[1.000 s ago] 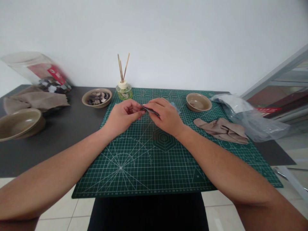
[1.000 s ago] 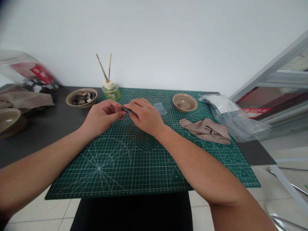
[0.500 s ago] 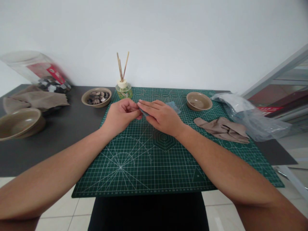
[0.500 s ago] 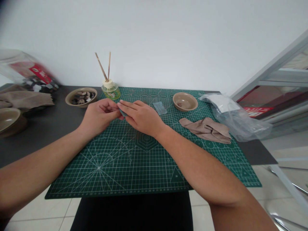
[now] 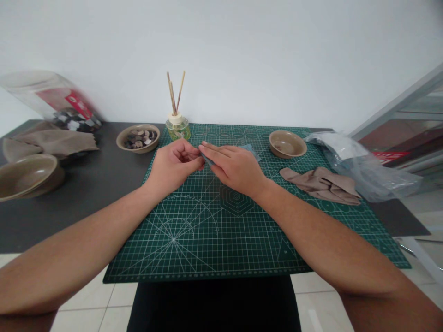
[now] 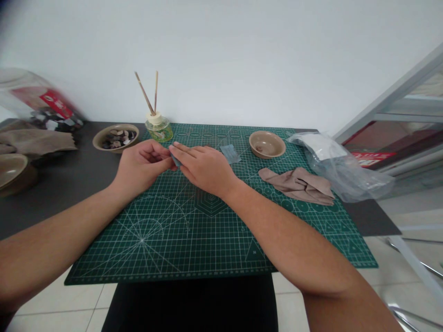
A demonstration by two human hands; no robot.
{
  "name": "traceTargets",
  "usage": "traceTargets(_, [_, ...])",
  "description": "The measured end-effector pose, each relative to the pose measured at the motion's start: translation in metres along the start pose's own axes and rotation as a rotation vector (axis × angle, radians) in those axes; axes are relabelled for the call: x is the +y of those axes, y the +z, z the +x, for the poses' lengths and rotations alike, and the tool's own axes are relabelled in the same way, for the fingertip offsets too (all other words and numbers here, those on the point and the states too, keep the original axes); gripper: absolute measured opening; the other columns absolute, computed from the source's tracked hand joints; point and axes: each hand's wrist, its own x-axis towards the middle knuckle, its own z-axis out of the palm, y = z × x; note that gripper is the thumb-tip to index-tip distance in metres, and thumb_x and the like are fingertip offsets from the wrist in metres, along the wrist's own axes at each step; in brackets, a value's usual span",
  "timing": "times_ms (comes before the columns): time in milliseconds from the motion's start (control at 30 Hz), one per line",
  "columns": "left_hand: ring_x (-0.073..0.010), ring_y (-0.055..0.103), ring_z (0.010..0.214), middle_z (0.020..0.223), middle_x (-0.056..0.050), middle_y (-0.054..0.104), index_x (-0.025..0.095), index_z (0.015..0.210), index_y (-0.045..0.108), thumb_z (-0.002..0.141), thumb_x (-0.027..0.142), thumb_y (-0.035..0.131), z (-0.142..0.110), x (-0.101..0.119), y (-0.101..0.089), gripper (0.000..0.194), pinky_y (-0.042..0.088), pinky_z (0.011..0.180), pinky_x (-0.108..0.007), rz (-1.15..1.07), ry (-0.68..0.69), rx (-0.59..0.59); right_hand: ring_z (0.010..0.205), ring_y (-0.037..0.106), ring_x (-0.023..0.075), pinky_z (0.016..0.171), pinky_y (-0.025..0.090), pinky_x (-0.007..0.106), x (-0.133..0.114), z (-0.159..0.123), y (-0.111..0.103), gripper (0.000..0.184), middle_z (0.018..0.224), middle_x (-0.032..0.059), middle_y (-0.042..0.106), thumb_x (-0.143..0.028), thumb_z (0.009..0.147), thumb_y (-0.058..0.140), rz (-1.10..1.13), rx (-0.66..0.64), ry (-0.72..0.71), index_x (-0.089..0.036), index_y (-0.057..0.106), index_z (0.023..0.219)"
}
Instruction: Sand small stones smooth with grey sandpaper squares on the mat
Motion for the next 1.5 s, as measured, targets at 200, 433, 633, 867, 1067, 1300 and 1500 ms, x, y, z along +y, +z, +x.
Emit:
traceTargets(200, [-0.0168, 0.07, 0.065, 0.067, 0.0, 0.075, 0.021, 0.072, 0.066, 0.071, 0.025, 0.083, 0.0, 0.0, 0.0, 0.018, 0.056, 0.065, -0.031, 0.021, -0.028, 0.011, 0.127, 0.077, 0.0265, 0.108, 0.062, 0.046, -0.001, 0.0, -0.001, 0.05, 0.163, 0.0117, 0.064, -0.015, 0.108, 0.052, -0.011, -0.013, -0.012, -0.019, 0.065, 0.157])
traceTargets(433, [-0.0174, 0.071, 0.065, 0.067, 0.001, 0.074, 0.022, 0.074, 0.065, 0.07, 0.025, 0.086, 0.0, -0.002, 0.001, 0.021, 0.058, 0.066, -0.032, -0.035, -0.033, 0.005, 0.127, 0.079, 0.0283, 0.1, 0.066, 0.043, -0.005, -0.001, -0.003, 0.049, 0.159, 0.0132, 0.066, -0.017, 0.109, 0.054, -0.059, -0.019, 0.037, -0.016, 0.065, 0.156])
traceTargets(633, [-0.0167, 0.069, 0.064, 0.066, 0.001, 0.073, 0.022, 0.07, 0.064, 0.07, 0.021, 0.082, 0.0, 0.002, 0.001, 0.018, 0.057, 0.065, -0.031, 0.018, -0.045, -0.015, 0.125, 0.08, 0.025, 0.1, 0.066, 0.04, -0.008, 0.0, 0.0, 0.047, 0.16, 0.0106, 0.066, -0.013, 0.107, 0.057, -0.045, -0.005, 0.026, -0.02, 0.068, 0.153])
traceTargets(867, [-0.0168, 0.071, 0.064, 0.067, 0.001, 0.073, 0.022, 0.074, 0.063, 0.068, 0.026, 0.087, -0.002, 0.002, 0.002, 0.025, 0.061, 0.069, -0.033, -0.077, -0.032, -0.009, 0.127, 0.079, 0.0253, 0.102, 0.065, 0.039, -0.012, 0.0, -0.007, 0.047, 0.158, 0.0113, 0.067, -0.016, 0.109, 0.056, -0.057, -0.013, 0.05, -0.018, 0.067, 0.155])
traceTargets(1067, [-0.0165, 0.073, 0.062, 0.066, 0.001, 0.074, 0.02, 0.077, 0.064, 0.068, 0.03, 0.093, 0.002, -0.004, 0.0, 0.032, 0.06, 0.065, -0.03, -0.164, 0.028, -0.062, 0.127, 0.079, 0.0246, 0.098, 0.065, 0.035, -0.018, 0.002, -0.017, 0.05, 0.156, 0.0134, 0.068, -0.016, 0.11, 0.055, -0.102, -0.078, 0.115, -0.016, 0.062, 0.159])
traceTargets(1300, [-0.0156, 0.071, 0.06, 0.064, 0.002, 0.073, 0.021, 0.075, 0.061, 0.07, 0.025, 0.091, 0.003, -0.005, 0.001, 0.03, 0.058, 0.062, -0.028, -0.157, 0.062, -0.097, 0.129, 0.078, 0.024, 0.098, 0.065, 0.034, -0.022, 0.003, -0.016, 0.054, 0.16, 0.0132, 0.065, -0.013, 0.109, 0.054, -0.124, -0.106, 0.124, -0.017, 0.06, 0.162])
traceTargets(1500, [-0.0143, 0.069, 0.058, 0.062, 0.004, 0.071, 0.021, 0.074, 0.061, 0.072, 0.021, 0.085, 0.004, -0.008, 0.001, 0.025, 0.055, 0.058, -0.026, -0.133, 0.104, -0.107, 0.129, 0.078, 0.0257, 0.097, 0.065, 0.037, -0.025, 0.004, -0.012, 0.058, 0.165, 0.0162, 0.058, -0.009, 0.107, 0.051, -0.137, -0.124, 0.097, -0.017, 0.057, 0.164])
